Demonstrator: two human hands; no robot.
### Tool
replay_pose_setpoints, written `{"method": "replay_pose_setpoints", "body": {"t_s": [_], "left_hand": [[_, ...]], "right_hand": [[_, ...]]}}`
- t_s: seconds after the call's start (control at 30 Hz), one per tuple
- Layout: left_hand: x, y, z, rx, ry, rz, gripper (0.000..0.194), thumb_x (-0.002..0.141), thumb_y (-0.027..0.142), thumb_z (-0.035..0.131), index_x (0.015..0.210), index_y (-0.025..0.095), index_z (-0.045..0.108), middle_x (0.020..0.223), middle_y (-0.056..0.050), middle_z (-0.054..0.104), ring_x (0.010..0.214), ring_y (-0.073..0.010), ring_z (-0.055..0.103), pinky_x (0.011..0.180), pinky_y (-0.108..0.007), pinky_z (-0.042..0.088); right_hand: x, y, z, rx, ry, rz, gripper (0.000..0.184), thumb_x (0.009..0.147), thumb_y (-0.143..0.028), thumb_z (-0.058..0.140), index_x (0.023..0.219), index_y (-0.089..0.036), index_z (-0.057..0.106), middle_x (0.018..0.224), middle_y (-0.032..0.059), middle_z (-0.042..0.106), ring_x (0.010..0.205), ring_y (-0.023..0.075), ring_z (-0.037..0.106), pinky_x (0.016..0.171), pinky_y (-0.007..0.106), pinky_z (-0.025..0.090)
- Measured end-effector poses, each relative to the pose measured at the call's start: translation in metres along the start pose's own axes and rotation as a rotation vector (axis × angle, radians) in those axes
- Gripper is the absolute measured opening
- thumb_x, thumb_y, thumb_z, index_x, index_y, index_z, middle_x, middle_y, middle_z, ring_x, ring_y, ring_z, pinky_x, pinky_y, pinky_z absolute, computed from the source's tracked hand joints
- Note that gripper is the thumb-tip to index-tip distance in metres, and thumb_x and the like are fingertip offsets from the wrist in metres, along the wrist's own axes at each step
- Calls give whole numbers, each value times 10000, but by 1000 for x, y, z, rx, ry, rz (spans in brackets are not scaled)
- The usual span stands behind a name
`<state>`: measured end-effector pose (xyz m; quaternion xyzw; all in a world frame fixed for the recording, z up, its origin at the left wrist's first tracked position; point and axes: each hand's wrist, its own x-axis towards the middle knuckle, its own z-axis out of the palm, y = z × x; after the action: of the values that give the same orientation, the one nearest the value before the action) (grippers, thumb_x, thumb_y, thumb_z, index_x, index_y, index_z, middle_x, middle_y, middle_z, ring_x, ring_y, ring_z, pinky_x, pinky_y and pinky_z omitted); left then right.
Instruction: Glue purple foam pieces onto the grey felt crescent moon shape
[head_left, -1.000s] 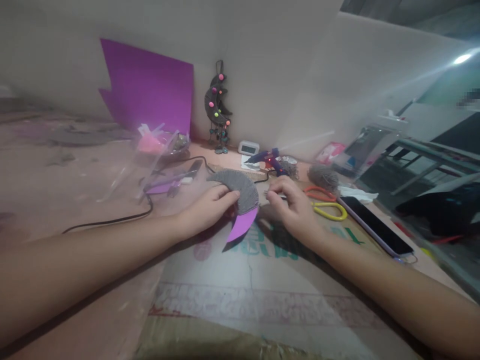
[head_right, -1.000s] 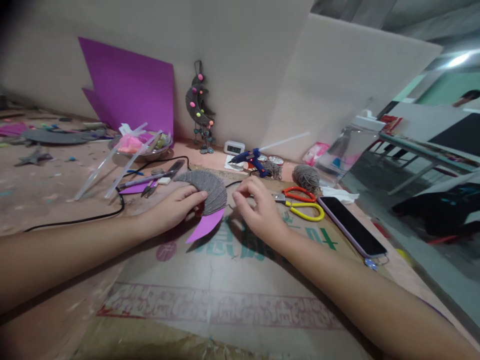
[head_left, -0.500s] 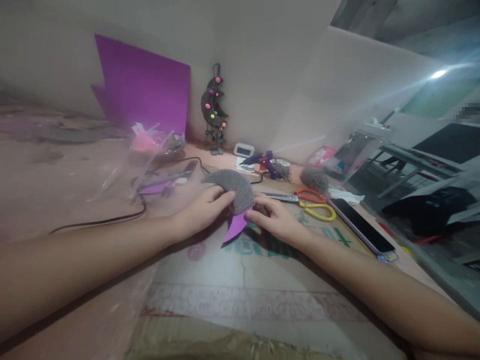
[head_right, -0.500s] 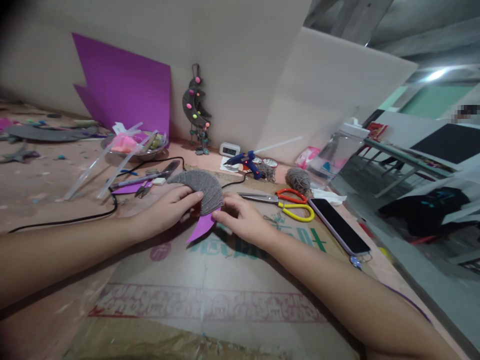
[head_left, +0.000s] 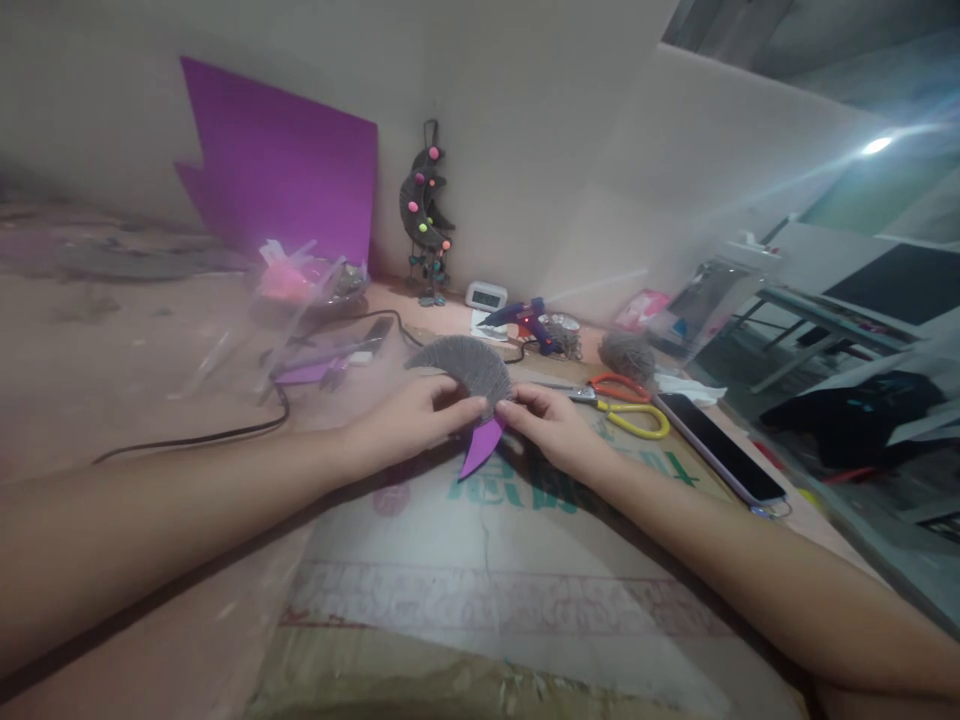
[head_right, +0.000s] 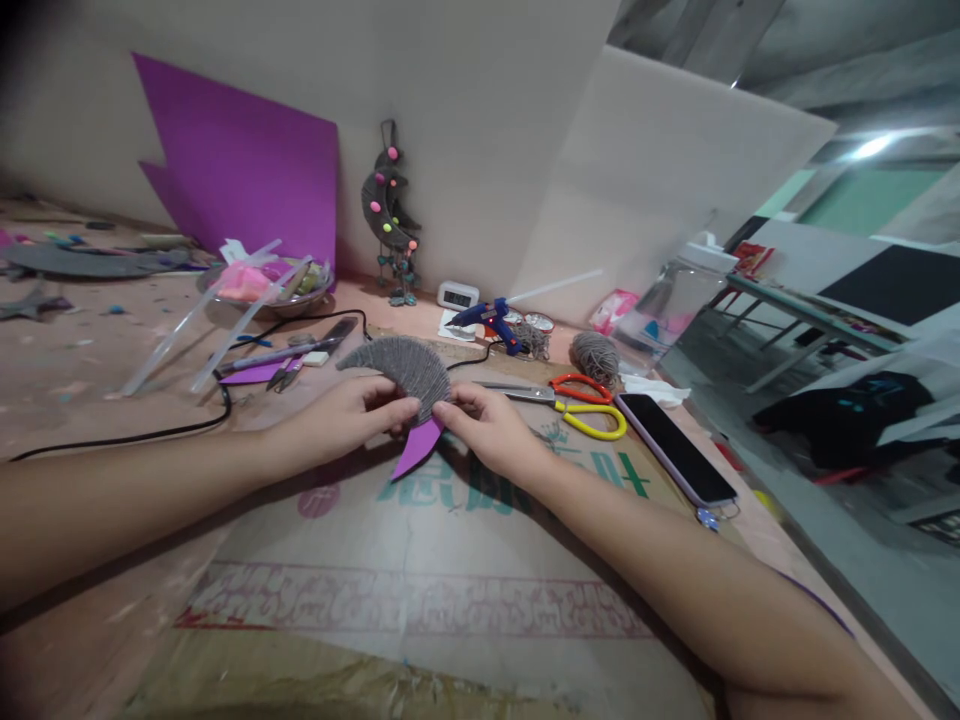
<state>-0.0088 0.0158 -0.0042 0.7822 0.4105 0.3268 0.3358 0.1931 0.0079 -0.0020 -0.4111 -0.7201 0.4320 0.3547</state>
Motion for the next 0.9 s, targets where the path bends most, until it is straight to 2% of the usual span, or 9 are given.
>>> {"method": "replay_pose_setpoints", "body": {"t_s": [0.17,0.37,0.53,0.63,0.9], "left_hand": [[0,1,-1,-3,-59,5,338,825,483,539,771,169,651,718,-10,640,663,-162,563,594,-252,393],[1,-1,-2,99,-27,-7,414,835,521,510,662,157,604,636,-9,591,626,-157,537,544,-255,340],[1,-2,0,-3,-52,9,399,864,504,481,679,164,578,628,12,557,587,-129,503,551,-249,352],[1,-5,0,-36,-27,-8,449,882,528,435,653,164,564,631,5,551,606,-133,511,567,-251,371],[2,-7,1,-9,-34,-20,437,860,520,457,669,155,604,629,-7,581,575,-134,503,523,-250,351]], "right_hand": [[-1,-3,1,-74,-15,-18,187,840,-364,569,819,-185,620,845,28,643,819,160,592,795,289,471],[-2,-5,0,-157,3,-40,244,872,-400,523,797,-181,600,784,12,613,755,143,568,733,262,457],[-1,-5,1,-146,-7,-28,180,851,-348,552,836,-176,606,828,25,633,787,152,580,738,266,465],[-1,-4,1,-148,-4,-34,175,852,-337,547,856,-177,618,845,28,639,803,153,582,753,268,467],[-1,-6,0,-277,27,-62,192,857,-339,535,808,-173,619,763,14,611,727,146,555,692,263,444]]}}
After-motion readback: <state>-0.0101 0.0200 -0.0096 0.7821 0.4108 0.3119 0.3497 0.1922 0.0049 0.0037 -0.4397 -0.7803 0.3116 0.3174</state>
